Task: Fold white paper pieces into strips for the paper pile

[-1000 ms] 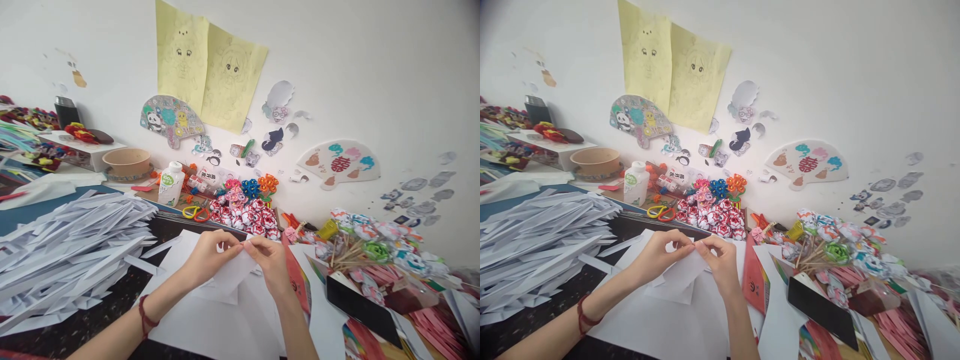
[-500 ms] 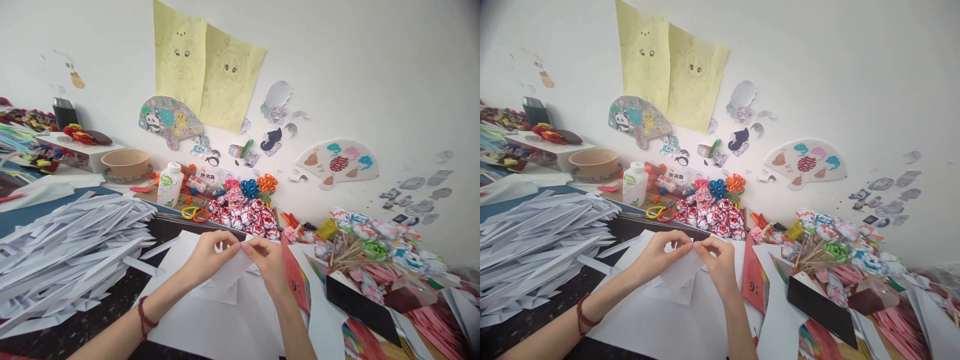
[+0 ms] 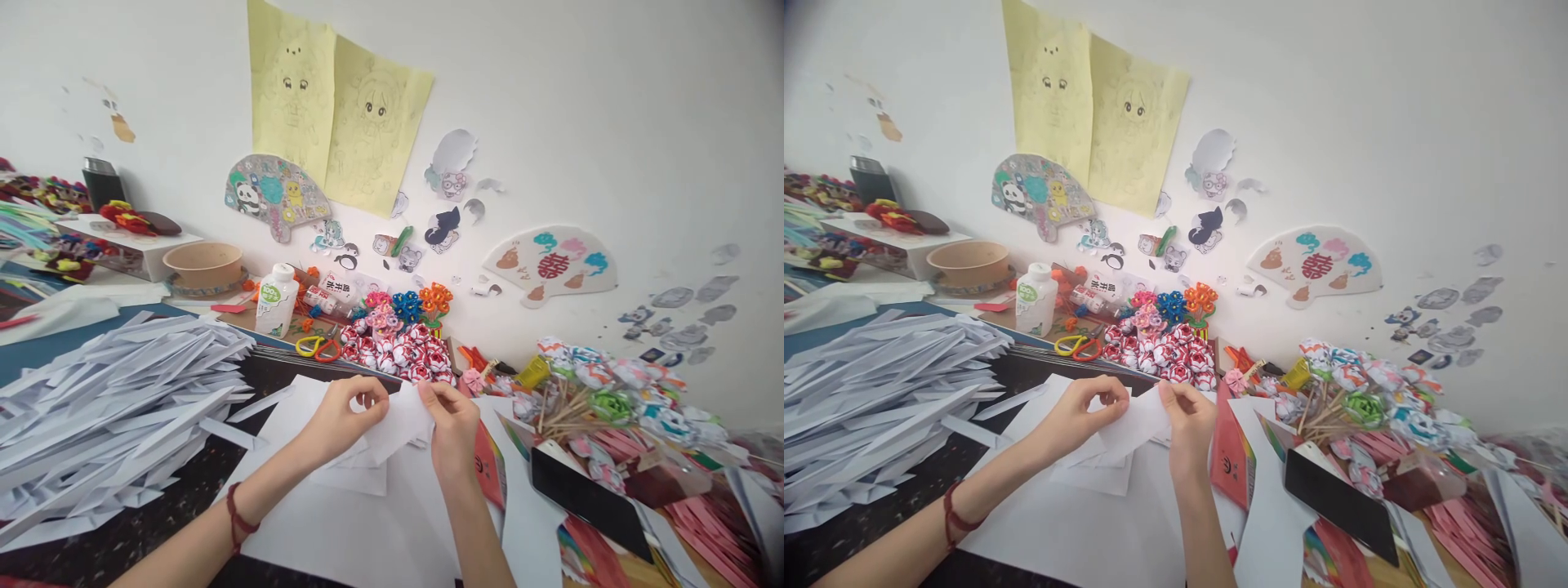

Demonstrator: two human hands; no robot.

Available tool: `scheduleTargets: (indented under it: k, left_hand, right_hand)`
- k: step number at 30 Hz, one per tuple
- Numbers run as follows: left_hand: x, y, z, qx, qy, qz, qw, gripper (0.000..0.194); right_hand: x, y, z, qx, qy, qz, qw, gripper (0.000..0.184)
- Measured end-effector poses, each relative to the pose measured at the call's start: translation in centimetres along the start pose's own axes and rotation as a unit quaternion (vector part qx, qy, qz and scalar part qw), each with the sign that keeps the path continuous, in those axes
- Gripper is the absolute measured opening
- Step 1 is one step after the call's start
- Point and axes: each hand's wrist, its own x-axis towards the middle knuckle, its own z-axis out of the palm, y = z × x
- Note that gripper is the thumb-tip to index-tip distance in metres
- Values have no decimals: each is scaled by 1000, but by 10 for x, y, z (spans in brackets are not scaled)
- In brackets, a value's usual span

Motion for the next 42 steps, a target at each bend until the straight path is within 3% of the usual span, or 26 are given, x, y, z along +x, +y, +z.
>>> scheduleTargets:
  k: [3, 5, 10, 13, 16, 19, 24, 29, 35, 42]
  left_hand:
    - [1, -1, -4, 10, -3, 6, 1000, 15]
    - [2, -1, -8, 34, 13, 10, 999, 15]
    - [4, -5, -18, 140, 73, 39, 987, 14]
    - [6, -8, -20, 175, 41, 60, 982, 13]
    - [6, -8, -18, 185, 7, 68, 980, 12]
    - [4, -6, -15, 196, -14, 68, 978, 12]
    - [1, -4, -11, 210, -53, 82, 973, 9]
    - [0, -7, -8, 215, -82, 91, 969, 13]
    - [0, -4, -9, 197, -84, 93, 972, 12]
    - [2, -2, -10, 147, -67, 42, 986, 13]
  right_hand:
    - [5, -2, -5, 22, 20, 6, 1000, 17]
    - [9, -4, -10, 16, -6, 19, 1000, 18]
    - [15, -14, -24, -50, -194, 79, 976, 18]
    - [15, -17, -29, -69, -308, 122, 941, 17]
    - [13, -17, -28, -80, -375, 153, 911, 19]
    - [11, -13, -25, -88, -389, 157, 904, 22]
    - [10, -7, -19, -110, -366, 135, 914, 25]
    - [9, -10, -19, -90, -374, 158, 910, 25]
    - [10, -14, -21, -59, -389, 184, 901, 28]
    - [12, -5, -25, -40, -402, 219, 888, 27]
